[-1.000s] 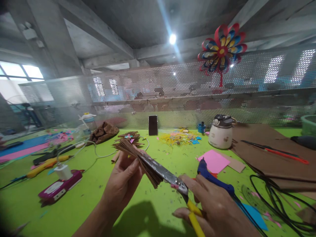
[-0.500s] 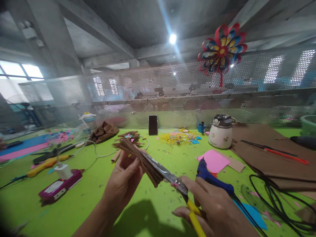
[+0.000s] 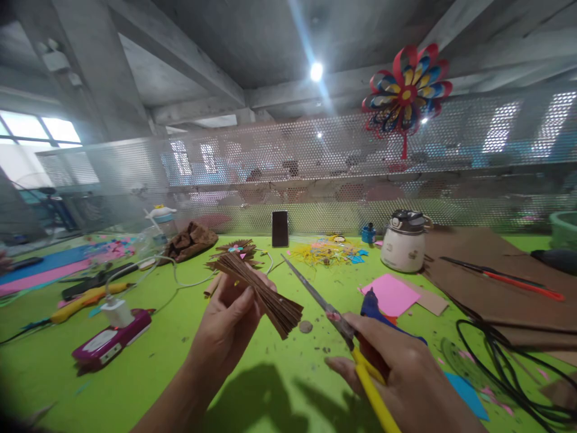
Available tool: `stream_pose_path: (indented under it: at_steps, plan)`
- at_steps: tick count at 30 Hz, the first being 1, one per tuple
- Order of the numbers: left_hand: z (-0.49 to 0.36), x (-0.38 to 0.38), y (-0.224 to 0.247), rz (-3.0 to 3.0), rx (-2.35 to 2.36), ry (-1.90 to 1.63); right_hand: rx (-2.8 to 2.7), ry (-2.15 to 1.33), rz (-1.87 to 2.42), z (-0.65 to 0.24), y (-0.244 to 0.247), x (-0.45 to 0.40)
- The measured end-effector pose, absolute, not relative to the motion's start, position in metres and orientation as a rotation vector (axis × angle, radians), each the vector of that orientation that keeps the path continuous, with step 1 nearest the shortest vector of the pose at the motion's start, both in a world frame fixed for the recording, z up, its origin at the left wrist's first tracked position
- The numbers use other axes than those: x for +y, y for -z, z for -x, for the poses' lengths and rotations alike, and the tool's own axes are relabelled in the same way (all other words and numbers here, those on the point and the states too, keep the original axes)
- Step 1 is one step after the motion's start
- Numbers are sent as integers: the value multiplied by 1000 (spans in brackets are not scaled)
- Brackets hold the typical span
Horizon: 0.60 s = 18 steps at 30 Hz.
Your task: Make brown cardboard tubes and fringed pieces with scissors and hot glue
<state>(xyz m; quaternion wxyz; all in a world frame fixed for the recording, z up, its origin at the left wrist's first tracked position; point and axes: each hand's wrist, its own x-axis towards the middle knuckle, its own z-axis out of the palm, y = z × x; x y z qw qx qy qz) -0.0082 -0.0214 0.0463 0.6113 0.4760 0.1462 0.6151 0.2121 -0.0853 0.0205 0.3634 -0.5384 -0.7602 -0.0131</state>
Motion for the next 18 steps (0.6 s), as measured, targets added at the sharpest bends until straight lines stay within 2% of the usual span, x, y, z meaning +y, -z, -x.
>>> stream_pose_path:
  at_steps: [5, 12, 15, 18]
  plan:
    - [13, -17, -47, -1049, 289, -1382, -2011, -73, 1508, -215, -18, -82]
    - [16, -14, -41, -968, 242, -1257, -2228, 103, 1503, -211, 27, -73]
    - [15, -15, -40, -972, 259, -1221, -2195, 77, 1434, -207, 12, -74]
    - [13, -17, -40, -1009, 280, -1202, -2059, -201, 1336, -203, -22, -80]
